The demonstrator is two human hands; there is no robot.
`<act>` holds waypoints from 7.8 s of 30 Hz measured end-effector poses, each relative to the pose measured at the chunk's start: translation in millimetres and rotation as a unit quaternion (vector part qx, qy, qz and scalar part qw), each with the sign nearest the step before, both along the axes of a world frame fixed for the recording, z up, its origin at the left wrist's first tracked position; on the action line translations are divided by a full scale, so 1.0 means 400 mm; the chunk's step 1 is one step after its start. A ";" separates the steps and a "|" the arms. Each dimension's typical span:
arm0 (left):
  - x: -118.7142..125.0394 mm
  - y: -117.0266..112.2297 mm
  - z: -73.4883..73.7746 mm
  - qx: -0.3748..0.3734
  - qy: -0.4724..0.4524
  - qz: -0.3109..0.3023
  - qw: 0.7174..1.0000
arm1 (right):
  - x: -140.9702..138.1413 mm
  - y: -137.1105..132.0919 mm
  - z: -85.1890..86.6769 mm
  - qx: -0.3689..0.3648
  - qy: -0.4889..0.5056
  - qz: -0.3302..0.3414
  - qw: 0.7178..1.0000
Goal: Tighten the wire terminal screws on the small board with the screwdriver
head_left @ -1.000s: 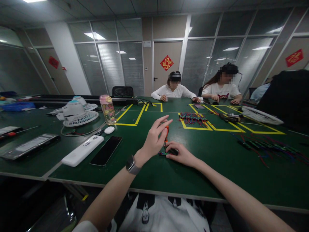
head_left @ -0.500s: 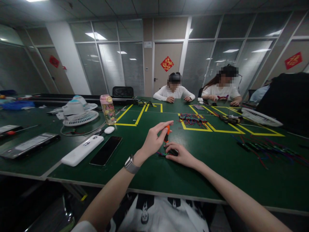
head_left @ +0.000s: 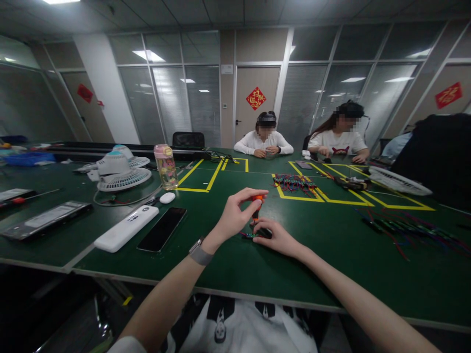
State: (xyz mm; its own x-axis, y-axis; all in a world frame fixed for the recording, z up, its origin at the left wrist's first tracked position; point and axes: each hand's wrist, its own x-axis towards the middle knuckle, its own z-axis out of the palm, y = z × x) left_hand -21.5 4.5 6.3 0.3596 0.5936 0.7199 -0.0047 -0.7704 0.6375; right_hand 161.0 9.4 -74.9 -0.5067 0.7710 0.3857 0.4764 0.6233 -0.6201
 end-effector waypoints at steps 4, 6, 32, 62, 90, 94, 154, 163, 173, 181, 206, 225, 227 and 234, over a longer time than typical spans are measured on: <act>-0.007 0.004 -0.002 0.073 -0.008 0.133 0.988 | 0.000 -0.001 0.000 -0.005 0.004 0.003 1.000; -0.011 0.006 -0.004 0.118 0.003 0.181 0.976 | -0.001 -0.001 0.000 -0.008 0.006 0.003 1.000; -0.005 0.015 -0.015 0.087 0.009 0.203 0.975 | -0.001 0.001 -0.001 -0.004 0.005 0.003 1.000; -0.011 0.030 -0.014 0.049 -0.009 0.199 0.979 | -0.002 0.000 -0.001 -0.013 0.006 -0.001 1.000; -0.006 0.015 -0.006 0.040 -0.009 0.179 0.983 | -0.001 -0.002 0.000 -0.010 0.004 0.000 1.000; 0.006 0.012 -0.006 -0.058 -0.052 0.068 0.995 | 0.000 -0.002 0.001 -0.011 0.005 0.000 1.000; -0.006 0.020 0.003 -0.045 -0.013 -0.010 0.999 | -0.002 -0.002 0.005 -0.011 0.006 0.002 1.000; -0.002 0.004 -0.008 0.120 0.024 0.152 0.981 | -0.004 -0.003 0.005 -0.007 0.006 0.002 1.000; -0.002 0.011 -0.006 0.050 -0.007 0.119 0.992 | -0.002 0.000 0.001 -0.005 0.004 0.006 1.000; 0.006 0.001 -0.003 -0.039 -0.016 -0.010 0.999 | -0.001 0.000 0.001 -0.008 0.009 0.005 1.000; 0.007 0.013 -0.004 -0.007 -0.032 0.077 0.996 | -0.002 -0.001 0.003 -0.006 0.007 0.006 1.000; 0.010 0.002 -0.015 0.097 0.000 0.224 0.970 | -0.003 0.000 0.001 -0.006 0.010 0.002 1.000; 0.007 0.004 -0.016 0.104 0.012 0.216 0.971 | -0.003 0.000 0.000 -0.004 0.012 0.003 1.000; 0.013 0.014 -0.012 -0.012 -0.048 0.033 0.998 | -0.002 0.002 -0.002 -0.004 0.010 0.006 1.000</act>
State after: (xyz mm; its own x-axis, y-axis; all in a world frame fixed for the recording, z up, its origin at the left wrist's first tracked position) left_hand -16.3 10.0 1.7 0.2497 0.6307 0.7348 -0.0170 -0.7558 0.6545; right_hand 160.3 10.0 -75.6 -0.5087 0.7678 0.3896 0.4564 0.6241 -0.6342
